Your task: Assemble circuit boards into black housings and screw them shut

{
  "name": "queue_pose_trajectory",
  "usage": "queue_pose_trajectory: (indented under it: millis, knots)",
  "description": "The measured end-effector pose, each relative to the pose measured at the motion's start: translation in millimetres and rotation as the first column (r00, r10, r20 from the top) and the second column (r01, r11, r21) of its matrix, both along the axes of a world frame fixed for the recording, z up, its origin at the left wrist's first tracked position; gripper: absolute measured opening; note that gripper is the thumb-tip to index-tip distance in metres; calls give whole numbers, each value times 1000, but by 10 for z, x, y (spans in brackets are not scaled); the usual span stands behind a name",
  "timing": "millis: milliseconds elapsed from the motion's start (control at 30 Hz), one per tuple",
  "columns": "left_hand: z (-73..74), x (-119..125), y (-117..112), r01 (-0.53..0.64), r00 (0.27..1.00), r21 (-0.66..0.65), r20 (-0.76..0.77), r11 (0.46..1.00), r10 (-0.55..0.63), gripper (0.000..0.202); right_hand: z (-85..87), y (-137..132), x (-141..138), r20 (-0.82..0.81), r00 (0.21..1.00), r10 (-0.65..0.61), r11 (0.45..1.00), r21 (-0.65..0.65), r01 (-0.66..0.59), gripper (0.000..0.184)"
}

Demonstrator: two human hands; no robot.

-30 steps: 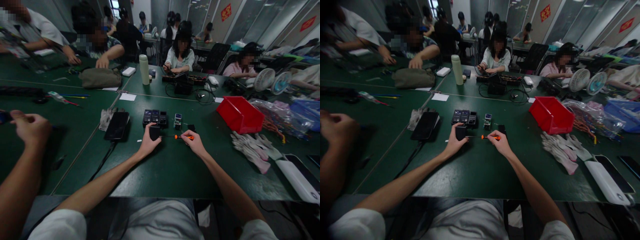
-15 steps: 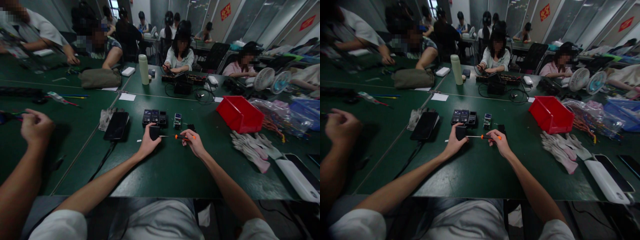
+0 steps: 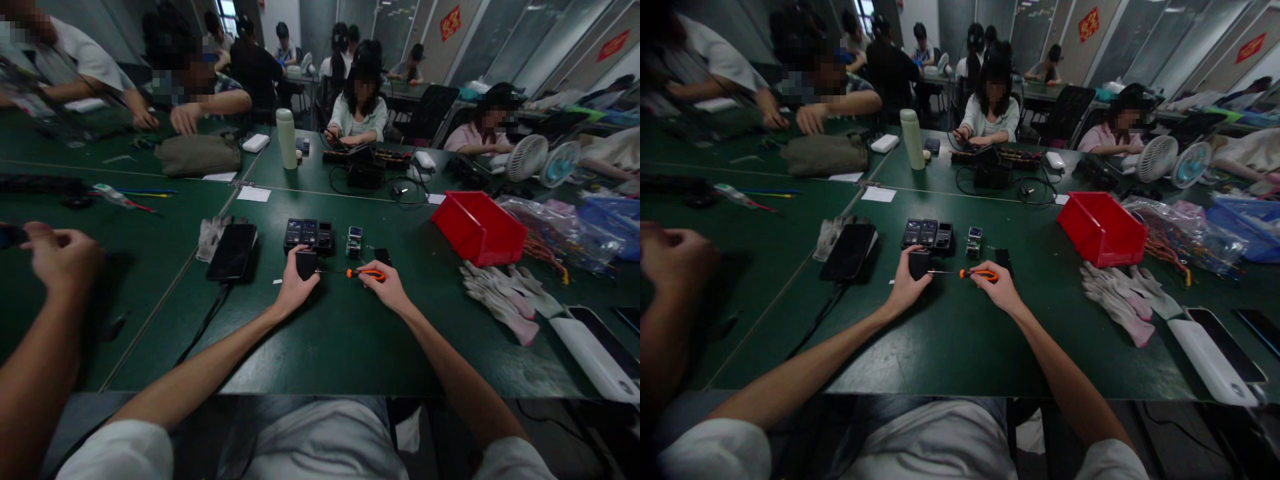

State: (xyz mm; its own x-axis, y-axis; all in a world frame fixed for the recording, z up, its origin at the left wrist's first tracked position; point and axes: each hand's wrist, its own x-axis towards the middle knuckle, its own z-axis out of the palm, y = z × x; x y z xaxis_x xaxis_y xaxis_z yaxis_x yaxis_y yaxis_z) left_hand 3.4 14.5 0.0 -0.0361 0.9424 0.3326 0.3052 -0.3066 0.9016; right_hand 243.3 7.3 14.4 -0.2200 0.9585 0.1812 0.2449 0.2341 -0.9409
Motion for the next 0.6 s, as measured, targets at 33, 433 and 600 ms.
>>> queue_pose_trajectory:
  millis: [33,433,600]
  knots:
    - [-6,-6,4,0,1000,1,-6,1000,0,58,-8,6,-1,5,1000,-3,999,44,3,20]
    - [-27,-3,33,-24,1000,7,-12,1000,24,58,-35,-10,-71,-289,957,32,991,-117,-68,27]
    - [-30,8,19,-15,1000,10,-5,1000,15,58,-109,-5,-98,-286,957,-49,977,-214,-14,27]
